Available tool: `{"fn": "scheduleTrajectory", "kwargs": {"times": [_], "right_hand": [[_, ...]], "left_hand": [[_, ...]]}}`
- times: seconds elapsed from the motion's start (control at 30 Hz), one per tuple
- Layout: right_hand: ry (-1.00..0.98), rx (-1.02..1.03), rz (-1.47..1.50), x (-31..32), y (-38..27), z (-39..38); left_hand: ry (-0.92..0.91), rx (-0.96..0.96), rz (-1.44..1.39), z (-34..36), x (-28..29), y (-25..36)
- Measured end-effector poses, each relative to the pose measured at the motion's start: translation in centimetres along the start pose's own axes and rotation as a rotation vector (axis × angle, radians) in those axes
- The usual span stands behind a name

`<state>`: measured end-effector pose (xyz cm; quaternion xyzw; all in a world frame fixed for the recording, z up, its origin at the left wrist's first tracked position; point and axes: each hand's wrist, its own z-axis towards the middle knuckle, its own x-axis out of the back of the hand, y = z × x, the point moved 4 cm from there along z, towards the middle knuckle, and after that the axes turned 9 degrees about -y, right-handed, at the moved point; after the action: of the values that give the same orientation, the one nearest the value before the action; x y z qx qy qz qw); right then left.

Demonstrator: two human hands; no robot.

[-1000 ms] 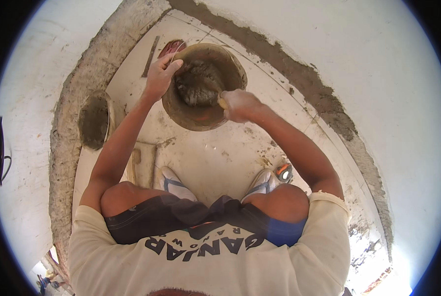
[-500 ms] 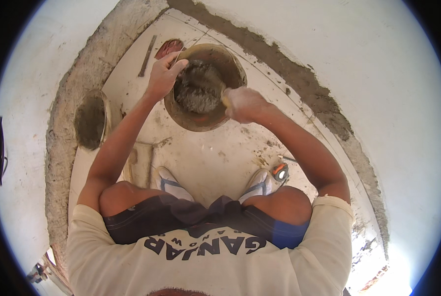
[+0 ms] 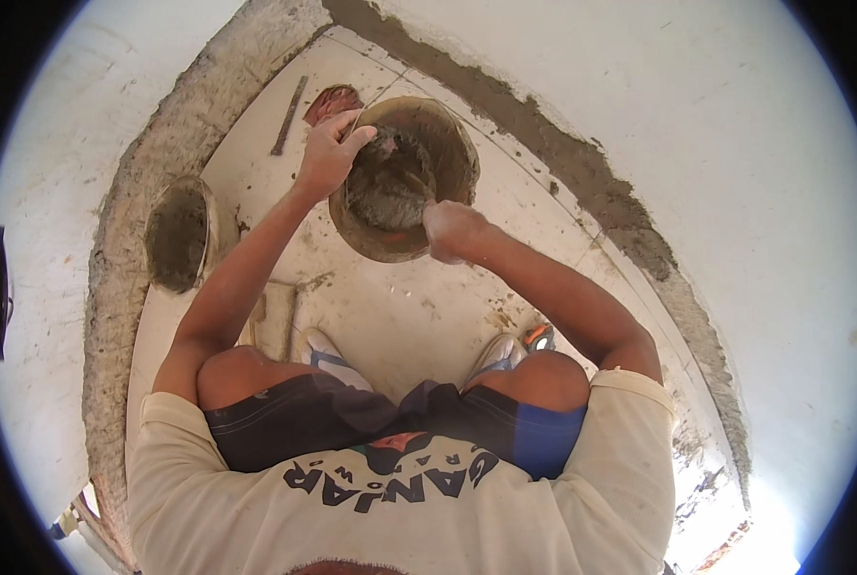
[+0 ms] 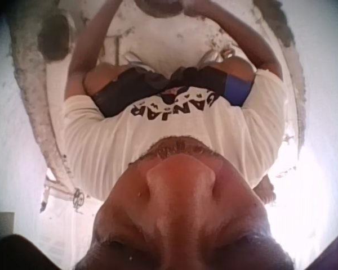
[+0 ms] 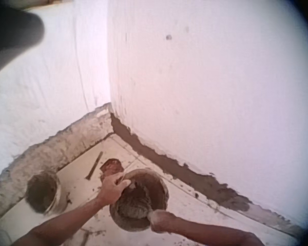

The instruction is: The person applies plaster to a wall base using a trowel, taking plaster from a bucket and spreading it along the lower edge of the wall.

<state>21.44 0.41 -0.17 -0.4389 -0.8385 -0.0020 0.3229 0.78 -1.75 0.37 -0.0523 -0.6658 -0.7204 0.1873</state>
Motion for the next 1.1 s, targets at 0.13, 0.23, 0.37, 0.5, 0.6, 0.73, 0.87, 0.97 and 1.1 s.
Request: {"fn": "scheduleTrajectory", "kwargs": {"times": [0.13,0.23,0.37,0.5,0.6,0.73,0.87,0.97,1.1], "right_hand": [[0.121,0.145,-0.126,0.9,1.4,-1.1],[0.314,0.069,-0.178,2.0,2.2,-0.3],[0.446,-0.073,-0.239,1.3,4.0,2.6],[0.251,-0.048,-0.199,-0.3,4.2,3.7],[-0.057,-0.017,-0.018,0.5,3.8,3.2],[-0.281,0.039,0.457,-0.1,7.0,3.8],[-0.427,0.231,0.994,-3.9,7.5,4.3],[-0.552,0.359,1.226,-7.1,5.9,5.3],[-0.526,0.478,1.269,-7.3,2.5,4.5]], "left_hand": [[0.054,0.015,-0.075,-0.6,-0.3,0.1],[0.048,0.043,-0.046,-0.4,-0.7,0.6],[0.002,0.018,0.096,0.2,-2.0,0.2],[0.038,0.051,0.110,-0.1,-2.6,0.5],[0.047,0.052,0.065,-0.6,-2.1,-0.2],[0.120,0.036,0.011,-1.1,-0.8,-1.0],[0.064,0.069,-0.105,-1.3,0.6,-1.9],[0.018,-0.036,-0.052,-1.2,0.4,-0.9],[0.041,-0.033,-0.068,-1.6,0.6,-1.0]]}}
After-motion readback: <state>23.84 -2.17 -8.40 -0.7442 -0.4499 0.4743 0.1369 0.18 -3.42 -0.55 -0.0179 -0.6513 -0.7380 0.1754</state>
